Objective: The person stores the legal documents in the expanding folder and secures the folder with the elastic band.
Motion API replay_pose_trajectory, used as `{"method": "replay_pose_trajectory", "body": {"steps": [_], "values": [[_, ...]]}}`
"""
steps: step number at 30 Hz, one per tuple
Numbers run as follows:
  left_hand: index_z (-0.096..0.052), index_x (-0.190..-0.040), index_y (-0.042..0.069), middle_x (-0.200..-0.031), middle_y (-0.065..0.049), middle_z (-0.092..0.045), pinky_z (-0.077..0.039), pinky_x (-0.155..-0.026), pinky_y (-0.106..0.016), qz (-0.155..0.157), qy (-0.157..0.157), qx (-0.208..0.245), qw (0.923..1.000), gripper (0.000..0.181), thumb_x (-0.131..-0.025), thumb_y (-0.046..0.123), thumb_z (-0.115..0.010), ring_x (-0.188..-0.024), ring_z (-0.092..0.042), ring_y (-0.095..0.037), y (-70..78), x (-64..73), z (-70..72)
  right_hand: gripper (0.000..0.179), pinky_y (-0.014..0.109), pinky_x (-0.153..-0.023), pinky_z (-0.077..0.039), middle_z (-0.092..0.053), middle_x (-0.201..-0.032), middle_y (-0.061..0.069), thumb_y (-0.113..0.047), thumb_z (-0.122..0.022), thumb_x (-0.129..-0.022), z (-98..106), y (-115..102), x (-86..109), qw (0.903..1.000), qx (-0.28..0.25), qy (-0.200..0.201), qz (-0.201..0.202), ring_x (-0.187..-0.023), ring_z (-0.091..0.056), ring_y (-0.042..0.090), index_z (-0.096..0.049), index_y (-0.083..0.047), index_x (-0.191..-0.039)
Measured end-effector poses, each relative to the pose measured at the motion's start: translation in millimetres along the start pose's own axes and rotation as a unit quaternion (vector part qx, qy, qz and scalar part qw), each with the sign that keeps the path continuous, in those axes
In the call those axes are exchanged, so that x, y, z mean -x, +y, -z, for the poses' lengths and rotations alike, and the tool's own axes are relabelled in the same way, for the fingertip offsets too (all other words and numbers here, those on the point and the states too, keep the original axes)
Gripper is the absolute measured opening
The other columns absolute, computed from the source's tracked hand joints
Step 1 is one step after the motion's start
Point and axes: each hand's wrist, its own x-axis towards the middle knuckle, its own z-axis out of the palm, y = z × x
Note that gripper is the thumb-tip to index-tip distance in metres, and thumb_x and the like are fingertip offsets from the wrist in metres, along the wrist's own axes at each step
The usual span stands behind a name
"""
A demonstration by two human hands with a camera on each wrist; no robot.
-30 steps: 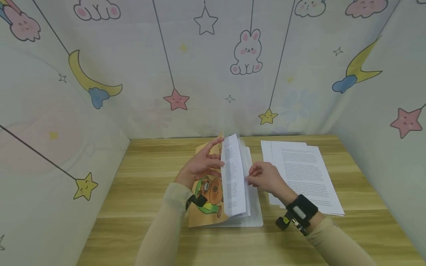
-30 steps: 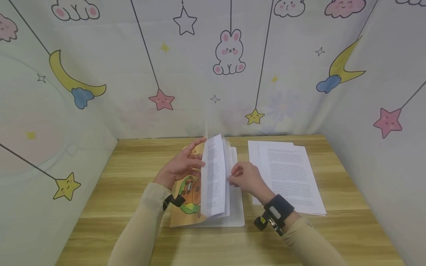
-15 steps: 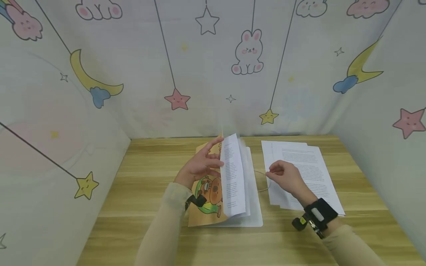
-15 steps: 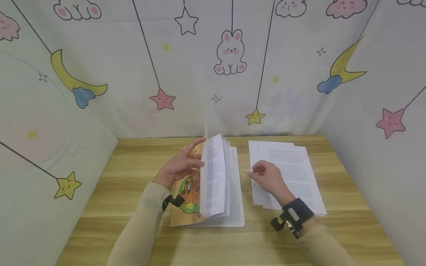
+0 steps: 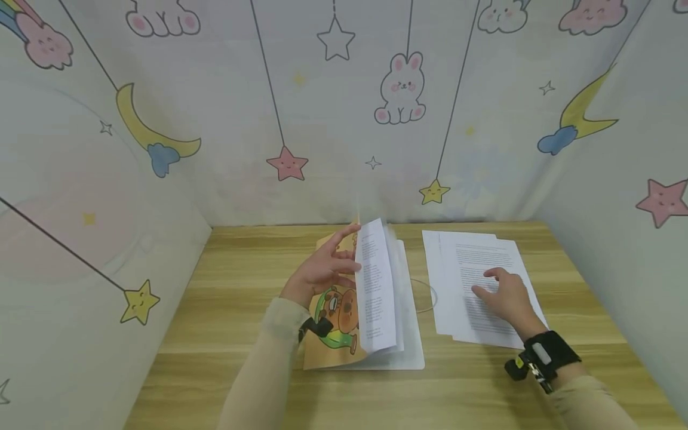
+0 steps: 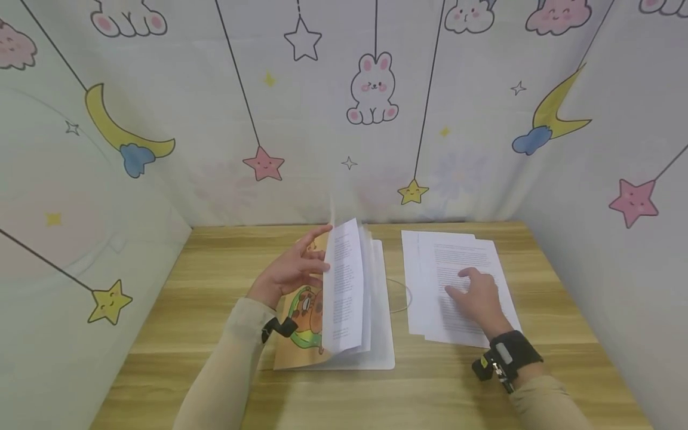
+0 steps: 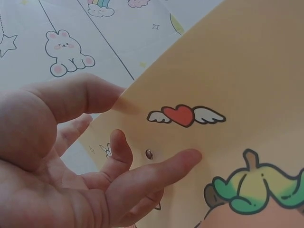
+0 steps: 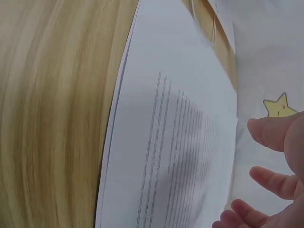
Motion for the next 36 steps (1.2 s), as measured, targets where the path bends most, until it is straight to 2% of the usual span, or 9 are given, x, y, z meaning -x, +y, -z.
{"method": "replay_pose_trajectory", "body": {"steps": [5, 11, 13, 18, 20, 22, 29, 36], "values": [[-0.039, -0.157, 0.047, -0.136, -0.039, -0.051, -0.062, -0.071, -0.046, -0.002, -0.001, -0.001, 1.0, 0.089, -0.094, -0.009, -0.066, -0.102, -0.068, -0.043, -1.7, -1.7, 0.5, 0.075, 0.062, -0.089, -0.047, -0.046, -0.132, 0.05, -0.034, -0.071, -0.096, 13, 25, -3.4, 0.9966, 0.041, -0.023, -0.067, -0.111, -0.049, 0.054, -0.042, 0.019, -0.141], [-0.038, -0.157, 0.048, -0.139, -0.039, -0.051, -0.062, -0.071, -0.045, -0.003, 0.0, -0.006, 1.0, 0.09, -0.093, -0.009, -0.067, -0.11, -0.064, -0.048, -1.9, -1.6, 0.2, 0.096, 0.066, -0.1, -0.044, -0.04, -0.138, 0.052, -0.04, -0.075, -0.093, 18, 49, -6.1, 0.988, 0.081, -0.046, -0.123, -0.122, -0.046, 0.063, -0.03, 0.027, -0.144], [-0.038, -0.157, 0.047, -0.14, -0.04, -0.051, -0.062, -0.07, -0.044, -0.003, 0.001, -0.007, 1.0, 0.09, -0.093, -0.009, -0.067, -0.112, -0.063, -0.049, -1.5, -1.2, -0.1, 0.101, 0.066, -0.099, -0.044, -0.041, -0.138, 0.051, -0.043, -0.077, -0.09, 18, 54, -5.8, 0.9852, 0.089, -0.049, -0.138, -0.12, -0.046, 0.063, -0.029, 0.028, -0.144], [-0.038, -0.157, 0.046, -0.139, -0.041, -0.05, -0.062, -0.069, -0.042, -0.005, 0.001, -0.004, 1.0, 0.089, -0.093, -0.009, -0.067, -0.11, -0.064, -0.046, -1.2, -0.8, 0.4, 0.099, 0.06, -0.084, -0.044, -0.046, -0.115, 0.043, -0.05, -0.081, -0.085, 20, 58, -5.6, 0.9768, 0.104, -0.055, -0.179, -0.102, -0.043, 0.056, -0.037, 0.025, -0.132], [-0.038, -0.157, 0.046, -0.139, -0.041, -0.049, -0.062, -0.07, -0.043, -0.004, 0.001, -0.003, 1.0, 0.089, -0.094, -0.009, -0.067, -0.108, -0.065, -0.046, -1.6, -0.8, 1.3, 0.097, 0.058, -0.08, -0.043, -0.044, -0.108, 0.04, -0.05, -0.083, -0.084, 20, 58, -6.0, 0.9738, 0.107, -0.058, -0.192, -0.099, -0.04, 0.054, -0.037, 0.024, -0.127], [-0.038, -0.157, 0.045, -0.139, -0.041, -0.049, -0.062, -0.07, -0.043, -0.003, 0.002, -0.002, 1.0, 0.089, -0.094, -0.009, -0.067, -0.106, -0.066, -0.046, -1.9, -0.4, 1.9, 0.098, 0.059, -0.082, -0.043, -0.041, -0.108, 0.04, -0.05, -0.084, -0.084, 19, 56, -6.5, 0.9716, 0.105, -0.059, -0.204, -0.101, -0.038, 0.055, -0.036, 0.024, -0.128], [-0.038, -0.157, 0.045, -0.141, -0.041, -0.048, -0.062, -0.071, -0.044, -0.003, 0.008, 0.002, 1.0, 0.089, -0.094, -0.01, -0.066, -0.11, -0.064, -0.051, -2.0, 1.2, 1.2, 0.103, 0.058, -0.086, -0.041, -0.043, -0.109, 0.04, -0.05, -0.086, -0.081, 19, 57, -9.4, 0.9675, 0.12, -0.057, -0.215, -0.102, -0.039, 0.054, -0.035, 0.025, -0.128], [-0.038, -0.157, 0.046, -0.141, -0.041, -0.048, -0.062, -0.073, -0.045, -0.003, 0.002, 0.0, 1.0, 0.088, -0.094, -0.009, -0.066, -0.114, -0.063, -0.054, -2.0, 0.4, 0.9, 0.103, 0.048, -0.077, -0.043, -0.054, -0.099, 0.032, -0.059, -0.087, -0.075, 23, 62, -13.6, 0.9654, 0.158, -0.062, -0.198, -0.09, -0.05, 0.045, -0.045, 0.024, -0.118]]}}
